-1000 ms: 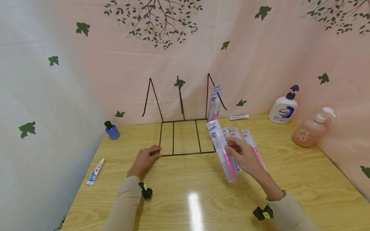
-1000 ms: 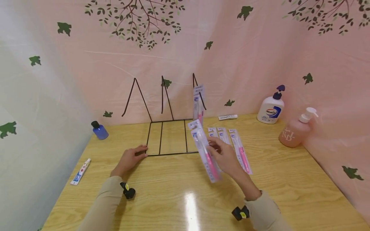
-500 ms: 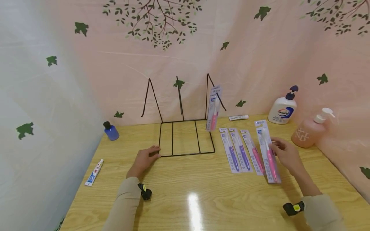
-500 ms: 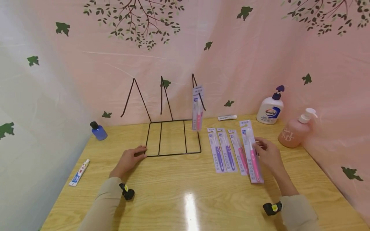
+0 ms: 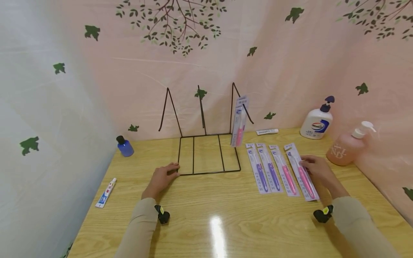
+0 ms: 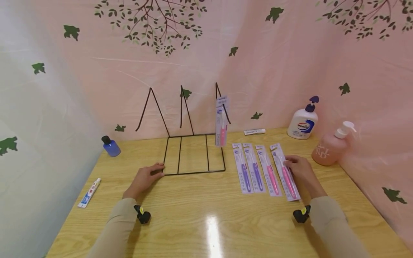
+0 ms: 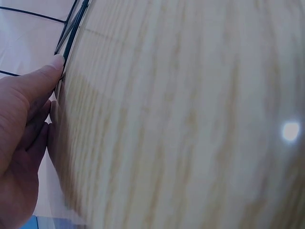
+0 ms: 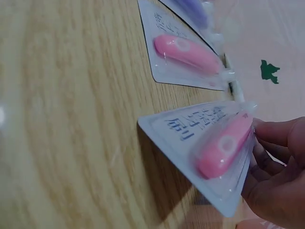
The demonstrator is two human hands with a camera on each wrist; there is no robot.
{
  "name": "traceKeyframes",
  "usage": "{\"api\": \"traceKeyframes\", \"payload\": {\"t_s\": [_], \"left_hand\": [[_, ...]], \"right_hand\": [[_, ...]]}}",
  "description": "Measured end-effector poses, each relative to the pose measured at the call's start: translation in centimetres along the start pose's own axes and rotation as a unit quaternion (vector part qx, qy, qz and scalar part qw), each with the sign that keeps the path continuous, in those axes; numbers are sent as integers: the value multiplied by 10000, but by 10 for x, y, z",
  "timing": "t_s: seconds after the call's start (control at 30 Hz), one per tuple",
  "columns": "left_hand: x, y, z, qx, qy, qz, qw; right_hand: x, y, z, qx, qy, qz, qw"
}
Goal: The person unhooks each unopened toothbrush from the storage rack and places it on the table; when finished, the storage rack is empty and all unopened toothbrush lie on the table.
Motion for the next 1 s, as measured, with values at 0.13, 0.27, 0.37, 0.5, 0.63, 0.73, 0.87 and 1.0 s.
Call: {"api": "traceKeyframes", "payload": {"t_s": [0.13, 0.27, 0.37, 0.5, 0.63, 0.73, 0.87, 1.0], "left_hand": [[1, -1, -1, 8, -36, -37, 10000], [1, -1, -2, 7, -69, -44, 10000], [1, -1, -2, -33, -102, -90, 9999], [2, -1, -2, -47, -76, -106, 9999], [3, -1, -3, -17, -89, -74, 9999], [3, -2, -3, -24, -99, -57, 9999], [2, -1, -2, -21, -93, -48, 9999], [2, -3, -3, -2, -99, -38, 9999]], "right_hand": [[-3, -6, -4, 119, 6, -175, 9998], [-6, -10, -7, 119, 80, -366, 9992], [-8, -12, -9, 44, 147, -422, 9990], [-11, -10, -11, -39, 224, -411, 9989], [-5, -4, -9, -199, 222, -326, 9990], [14, 3, -6, -512, 410, -46, 9978], [52, 9, -3, -1025, 583, 524, 9916], [94, 10, -4, -1403, 301, 1075, 9838]]}}
Point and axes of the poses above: each hand's wrist, its own y-axis away from the middle knuckle, its own z-axis out of the back of the hand, x = y × z, the point moved 4 cm from there along -y, towards the middle knuckle, and after that the axes turned 10 degrees about y, right-handed, at the moved point
